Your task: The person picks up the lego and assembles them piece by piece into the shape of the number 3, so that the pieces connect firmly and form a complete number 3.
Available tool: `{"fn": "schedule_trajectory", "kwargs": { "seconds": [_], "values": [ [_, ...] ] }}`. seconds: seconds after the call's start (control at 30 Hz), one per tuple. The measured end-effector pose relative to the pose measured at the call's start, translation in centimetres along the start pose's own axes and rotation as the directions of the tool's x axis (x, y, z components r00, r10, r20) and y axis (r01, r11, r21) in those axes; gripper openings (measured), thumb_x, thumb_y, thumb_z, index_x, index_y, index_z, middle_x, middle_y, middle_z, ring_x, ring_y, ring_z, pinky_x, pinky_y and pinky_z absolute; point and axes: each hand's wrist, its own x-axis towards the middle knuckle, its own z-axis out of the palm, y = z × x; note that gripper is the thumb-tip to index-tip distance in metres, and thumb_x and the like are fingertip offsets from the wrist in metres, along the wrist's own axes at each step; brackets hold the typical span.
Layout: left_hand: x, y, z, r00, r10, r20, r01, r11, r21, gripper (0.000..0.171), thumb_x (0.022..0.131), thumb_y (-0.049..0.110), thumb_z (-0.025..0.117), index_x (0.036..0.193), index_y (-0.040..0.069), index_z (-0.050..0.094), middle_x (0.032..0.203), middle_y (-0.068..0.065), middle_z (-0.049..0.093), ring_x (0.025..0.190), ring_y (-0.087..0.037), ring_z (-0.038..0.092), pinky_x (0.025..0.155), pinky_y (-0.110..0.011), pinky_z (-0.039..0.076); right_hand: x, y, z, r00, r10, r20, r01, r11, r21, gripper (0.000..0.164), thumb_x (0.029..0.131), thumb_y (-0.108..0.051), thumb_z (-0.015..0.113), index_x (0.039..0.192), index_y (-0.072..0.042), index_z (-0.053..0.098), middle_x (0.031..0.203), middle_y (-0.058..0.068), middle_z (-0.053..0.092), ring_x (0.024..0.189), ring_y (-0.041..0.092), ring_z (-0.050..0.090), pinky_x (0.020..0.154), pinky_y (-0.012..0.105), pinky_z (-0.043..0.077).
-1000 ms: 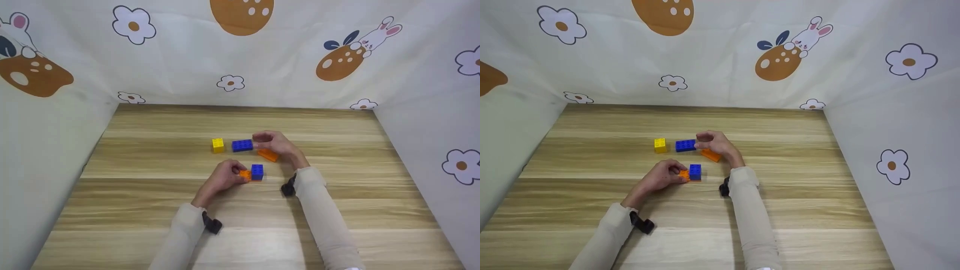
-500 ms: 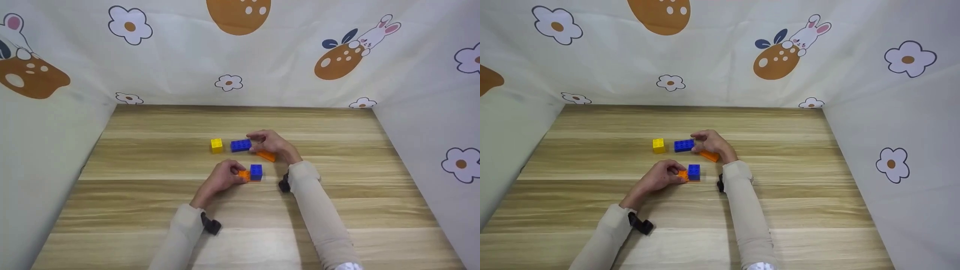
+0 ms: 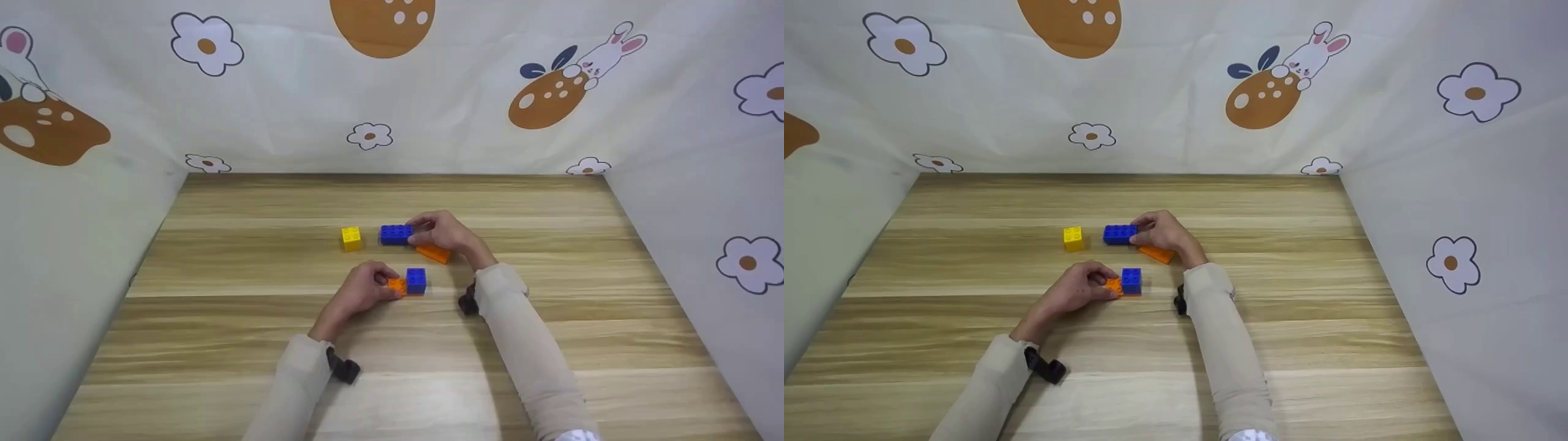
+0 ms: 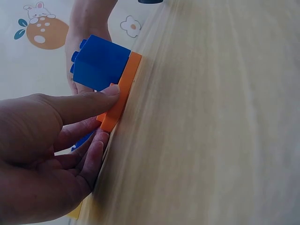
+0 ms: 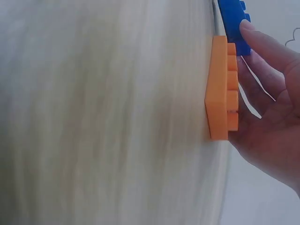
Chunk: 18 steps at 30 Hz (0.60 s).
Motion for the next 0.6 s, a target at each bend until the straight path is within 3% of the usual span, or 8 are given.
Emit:
{"fn": "schedule_trajectory", "kwargs": {
  "seconds": [0.3, 0.6],
  "values": [
    [0.1, 0.0, -0.1, 1.0, -0.019, 0.009, 0.019, 1.0, -0.004, 0.027, 0.081, 0.013, 0.083, 0.107, 0.007, 0.074, 0.102, -0.007, 0.068, 0.09, -0.016, 0.057, 0.084, -0.03, 0.052, -1.7, -0.8, -1.3, 0.999, -0.023, -0.022, 0.025, 0.998, 0.053, 0.04, 0.089, -0.026, 0.077, 0.127, -0.019, 0.068, 0.124, 0.009, 0.067, 0.116, 0.025, 0.06, 0.093, 0.033, 0.053],
    [0.0, -0.1, -0.1, 1.0, -0.018, 0.004, 0.018, 1.0, -0.017, 0.028, 0.08, 0.012, 0.084, 0.106, 0.006, 0.074, 0.1, -0.007, 0.069, 0.088, -0.015, 0.058, 0.082, -0.029, 0.052, -3.9, -2.4, -1.8, 0.984, -0.137, -0.111, 0.148, 0.985, 0.095, 0.043, 0.088, -0.024, 0.078, 0.127, -0.011, 0.066, 0.127, 0.014, 0.065, 0.12, 0.031, 0.06, 0.095, 0.035, 0.053]
  ]
}}
